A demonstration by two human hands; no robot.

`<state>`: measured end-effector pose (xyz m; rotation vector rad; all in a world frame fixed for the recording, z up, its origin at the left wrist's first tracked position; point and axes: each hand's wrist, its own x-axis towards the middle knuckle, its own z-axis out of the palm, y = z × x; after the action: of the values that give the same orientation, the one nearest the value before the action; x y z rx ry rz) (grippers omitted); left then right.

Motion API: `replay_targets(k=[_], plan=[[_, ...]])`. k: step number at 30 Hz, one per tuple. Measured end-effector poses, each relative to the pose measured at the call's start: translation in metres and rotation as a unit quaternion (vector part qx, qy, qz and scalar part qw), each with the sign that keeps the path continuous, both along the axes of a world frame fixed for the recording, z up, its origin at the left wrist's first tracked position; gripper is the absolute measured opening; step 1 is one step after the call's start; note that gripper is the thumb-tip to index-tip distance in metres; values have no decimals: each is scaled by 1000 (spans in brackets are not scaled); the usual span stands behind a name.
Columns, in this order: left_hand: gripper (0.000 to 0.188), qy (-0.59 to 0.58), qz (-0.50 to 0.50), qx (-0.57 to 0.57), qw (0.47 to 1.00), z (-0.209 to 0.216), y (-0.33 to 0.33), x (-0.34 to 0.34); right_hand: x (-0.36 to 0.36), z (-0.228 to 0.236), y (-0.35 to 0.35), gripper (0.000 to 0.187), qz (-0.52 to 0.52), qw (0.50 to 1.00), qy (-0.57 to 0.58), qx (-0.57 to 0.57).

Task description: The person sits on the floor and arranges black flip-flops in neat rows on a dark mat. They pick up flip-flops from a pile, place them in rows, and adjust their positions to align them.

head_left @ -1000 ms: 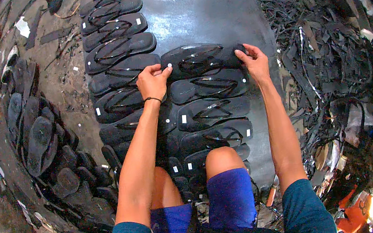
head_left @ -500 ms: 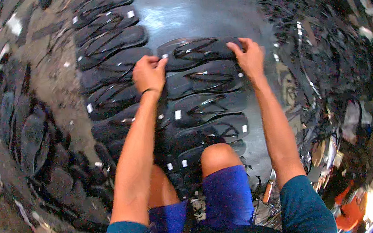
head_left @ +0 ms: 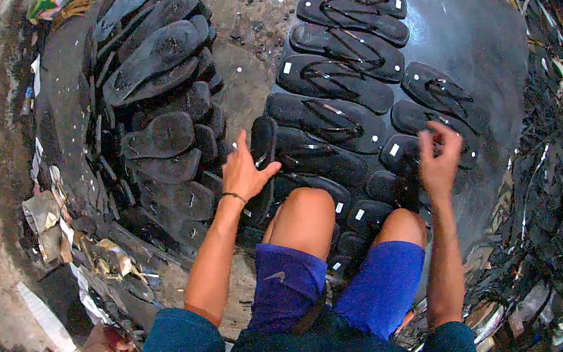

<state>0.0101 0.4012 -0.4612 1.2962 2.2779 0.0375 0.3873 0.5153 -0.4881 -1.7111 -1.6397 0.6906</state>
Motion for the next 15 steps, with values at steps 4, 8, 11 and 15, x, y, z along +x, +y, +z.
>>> replay_targets(k=[4,8,11,15], plan=[[71,-200,97,168,960,57,1,-10,-78,65,-52,40,237,958,129,-93],[57,-667,216,232,675,124,26,-14,-118,93,-94,63,420,891,80,150],[60,-767,224,194,569,113,42,15,-125,105,-90,44,390,884,73,247],[61,-769,192,224,567,88,78,49,-65,110,-49,47,289,914,238,155]])
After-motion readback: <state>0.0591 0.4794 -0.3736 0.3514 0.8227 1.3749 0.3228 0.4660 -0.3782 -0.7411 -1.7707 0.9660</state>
